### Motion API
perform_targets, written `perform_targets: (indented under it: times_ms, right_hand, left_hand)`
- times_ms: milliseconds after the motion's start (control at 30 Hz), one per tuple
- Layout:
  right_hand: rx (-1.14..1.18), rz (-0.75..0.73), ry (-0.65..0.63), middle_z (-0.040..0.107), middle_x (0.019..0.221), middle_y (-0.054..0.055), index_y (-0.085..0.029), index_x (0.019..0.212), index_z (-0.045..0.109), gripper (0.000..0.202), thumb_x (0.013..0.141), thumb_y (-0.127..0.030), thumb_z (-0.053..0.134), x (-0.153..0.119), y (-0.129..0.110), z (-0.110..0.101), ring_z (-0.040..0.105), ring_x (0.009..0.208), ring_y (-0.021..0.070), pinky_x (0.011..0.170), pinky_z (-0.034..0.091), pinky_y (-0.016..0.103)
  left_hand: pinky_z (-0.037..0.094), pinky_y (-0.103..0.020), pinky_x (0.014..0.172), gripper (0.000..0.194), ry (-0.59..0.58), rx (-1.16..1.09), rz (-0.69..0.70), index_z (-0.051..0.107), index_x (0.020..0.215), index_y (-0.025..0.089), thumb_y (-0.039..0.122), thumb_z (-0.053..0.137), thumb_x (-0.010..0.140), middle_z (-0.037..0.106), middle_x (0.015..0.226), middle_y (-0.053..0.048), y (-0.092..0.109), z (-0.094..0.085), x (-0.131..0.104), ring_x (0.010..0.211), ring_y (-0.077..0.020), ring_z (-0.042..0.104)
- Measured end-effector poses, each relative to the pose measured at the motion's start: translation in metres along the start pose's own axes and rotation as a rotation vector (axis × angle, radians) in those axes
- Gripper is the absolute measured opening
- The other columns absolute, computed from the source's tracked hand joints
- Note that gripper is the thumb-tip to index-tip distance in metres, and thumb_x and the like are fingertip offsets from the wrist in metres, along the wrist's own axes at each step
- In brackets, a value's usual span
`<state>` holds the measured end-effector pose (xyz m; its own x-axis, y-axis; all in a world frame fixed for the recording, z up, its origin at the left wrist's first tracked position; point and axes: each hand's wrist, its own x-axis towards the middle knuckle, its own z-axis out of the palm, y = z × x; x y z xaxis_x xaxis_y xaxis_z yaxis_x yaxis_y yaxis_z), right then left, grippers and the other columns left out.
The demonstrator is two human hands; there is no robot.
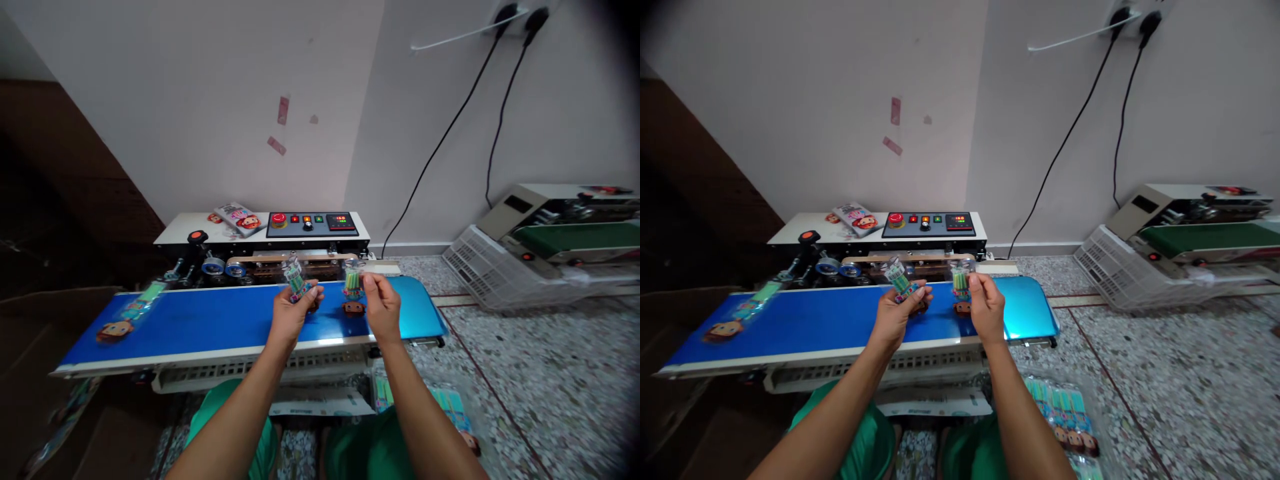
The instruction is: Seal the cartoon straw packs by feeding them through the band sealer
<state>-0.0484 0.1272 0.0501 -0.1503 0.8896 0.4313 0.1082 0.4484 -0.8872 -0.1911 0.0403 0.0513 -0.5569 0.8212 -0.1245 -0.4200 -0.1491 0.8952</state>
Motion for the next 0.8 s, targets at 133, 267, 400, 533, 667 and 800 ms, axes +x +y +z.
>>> perform_targets:
  times_ms: [133, 267, 400, 533, 667, 800]
  right_hand:
    - [-0.075, 0.073, 0.024, 0.060, 0.070, -0.001, -0.017, 0.084, 0.062, 0.033, 0.089, -0.045, 0.044, 0.007, 0.007, -0.006, 0.051, 0.063, 0.0118, 0.061, 0.040, 0.023]
    - [-0.285, 0.101, -0.012, 0.060, 0.067, 0.000, -0.017, 0.083, 0.063, 0.037, 0.089, -0.046, 0.040, 0.016, 0.028, -0.020, 0.049, 0.061, 0.0130, 0.058, 0.036, 0.023]
    - [-0.617, 0.139, -0.012, 0.064, 0.071, 0.006, -0.016, 0.084, 0.065, 0.035, 0.089, -0.039, 0.039, 0.027, 0.051, -0.035, 0.053, 0.065, 0.0168, 0.059, 0.032, 0.026]
    - [-0.862, 0.230, -0.041, 0.067, 0.076, 0.012, -0.013, 0.089, 0.068, 0.036, 0.089, -0.033, 0.038, 0.037, 0.063, -0.039, 0.056, 0.067, 0.0204, 0.058, 0.028, 0.028]
    - [-0.968, 0.305, -0.051, 0.068, 0.082, 0.016, -0.012, 0.093, 0.068, 0.037, 0.090, -0.030, 0.037, 0.044, 0.060, -0.028, 0.059, 0.071, 0.0227, 0.058, 0.029, 0.029]
    - [-0.965, 0.269, -0.167, 0.068, 0.082, 0.015, -0.012, 0.095, 0.067, 0.036, 0.092, -0.030, 0.036, 0.045, 0.054, -0.011, 0.061, 0.074, 0.0222, 0.061, 0.033, 0.029]
  left_hand:
    - [0.053, -0.027, 0.058, 0.037, -0.041, 0.028, 0.022, 0.053, 0.096, 0.017, 0.036, 0.072, 0.071, 0.072, 0.082, -0.007, 0.002, 0.001, -0.003, 0.068, -0.0180, 0.069]
    - [0.054, -0.028, 0.058, 0.032, -0.085, 0.057, 0.009, 0.050, 0.094, 0.018, 0.040, 0.066, 0.076, 0.072, 0.084, -0.007, 0.002, 0.002, -0.003, 0.071, -0.0197, 0.069]
    - [0.054, -0.028, 0.057, 0.034, -0.106, 0.079, 0.004, 0.053, 0.095, 0.017, 0.041, 0.067, 0.075, 0.071, 0.091, -0.009, 0.001, 0.001, -0.003, 0.073, -0.0202, 0.070]
    - [0.054, -0.028, 0.061, 0.034, -0.114, 0.099, 0.000, 0.056, 0.092, 0.016, 0.041, 0.070, 0.072, 0.071, 0.092, -0.009, 0.002, 0.002, -0.004, 0.071, -0.0190, 0.070]
    - [0.053, -0.026, 0.057, 0.036, -0.137, 0.096, -0.039, 0.058, 0.090, 0.017, 0.043, 0.071, 0.070, 0.071, 0.092, -0.008, 0.002, 0.001, -0.007, 0.072, -0.0200, 0.070]
    - [0.051, -0.024, 0.050, 0.037, -0.146, 0.102, -0.072, 0.058, 0.089, 0.017, 0.044, 0.073, 0.068, 0.071, 0.093, -0.009, 0.001, 0.000, -0.007, 0.074, -0.0216, 0.070]
